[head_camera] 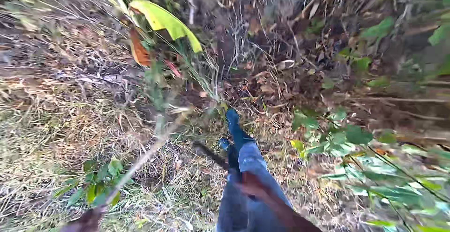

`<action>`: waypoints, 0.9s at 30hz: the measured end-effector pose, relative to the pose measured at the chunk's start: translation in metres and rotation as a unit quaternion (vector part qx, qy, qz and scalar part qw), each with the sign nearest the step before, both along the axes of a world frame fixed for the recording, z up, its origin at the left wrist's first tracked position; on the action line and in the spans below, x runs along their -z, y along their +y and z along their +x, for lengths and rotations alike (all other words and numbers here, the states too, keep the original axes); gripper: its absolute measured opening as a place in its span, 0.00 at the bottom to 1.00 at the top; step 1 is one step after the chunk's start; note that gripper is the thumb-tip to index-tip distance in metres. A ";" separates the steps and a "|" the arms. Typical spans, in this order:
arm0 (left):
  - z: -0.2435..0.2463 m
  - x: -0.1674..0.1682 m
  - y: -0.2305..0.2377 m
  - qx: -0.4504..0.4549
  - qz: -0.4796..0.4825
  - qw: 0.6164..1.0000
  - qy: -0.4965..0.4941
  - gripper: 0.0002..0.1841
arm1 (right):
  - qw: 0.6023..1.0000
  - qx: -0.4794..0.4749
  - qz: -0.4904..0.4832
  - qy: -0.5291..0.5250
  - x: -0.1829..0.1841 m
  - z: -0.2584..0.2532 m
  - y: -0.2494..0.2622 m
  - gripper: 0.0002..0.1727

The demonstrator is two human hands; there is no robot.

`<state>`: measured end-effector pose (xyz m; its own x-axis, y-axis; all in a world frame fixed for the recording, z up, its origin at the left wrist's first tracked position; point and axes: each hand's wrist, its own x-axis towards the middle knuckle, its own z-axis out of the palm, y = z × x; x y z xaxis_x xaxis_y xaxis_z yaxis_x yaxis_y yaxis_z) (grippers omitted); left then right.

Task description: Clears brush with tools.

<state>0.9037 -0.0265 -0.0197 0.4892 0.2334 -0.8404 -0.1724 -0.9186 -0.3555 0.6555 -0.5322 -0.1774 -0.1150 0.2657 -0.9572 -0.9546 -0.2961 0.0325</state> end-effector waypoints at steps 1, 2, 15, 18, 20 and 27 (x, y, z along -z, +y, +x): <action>-0.011 0.019 -0.013 0.002 -0.044 0.999 0.004 0.42 | 0.998 -0.003 -0.062 -0.020 -0.007 0.008 -0.043 0.26; -0.020 0.041 -0.028 0.012 -0.082 0.997 0.002 0.41 | 0.991 0.008 -0.125 -0.038 -0.018 0.010 -0.087 0.25; 0.029 0.208 -0.225 0.039 -0.228 0.971 0.056 0.42 | 0.620 0.446 -0.468 -0.445 -0.075 0.087 -0.334 0.15; 0.073 0.185 -0.171 0.086 -0.128 0.986 0.071 0.45 | 0.531 0.542 -0.450 -0.471 -0.021 0.141 -0.317 0.17; 0.099 0.151 -0.118 0.119 -0.063 0.990 0.045 0.48 | 0.502 0.563 -0.450 -0.478 0.040 0.155 -0.276 0.14; 0.137 0.040 0.016 0.089 -0.013 0.993 -0.080 0.44 | 0.991 0.077 -0.087 -0.072 0.138 -0.042 0.106 0.28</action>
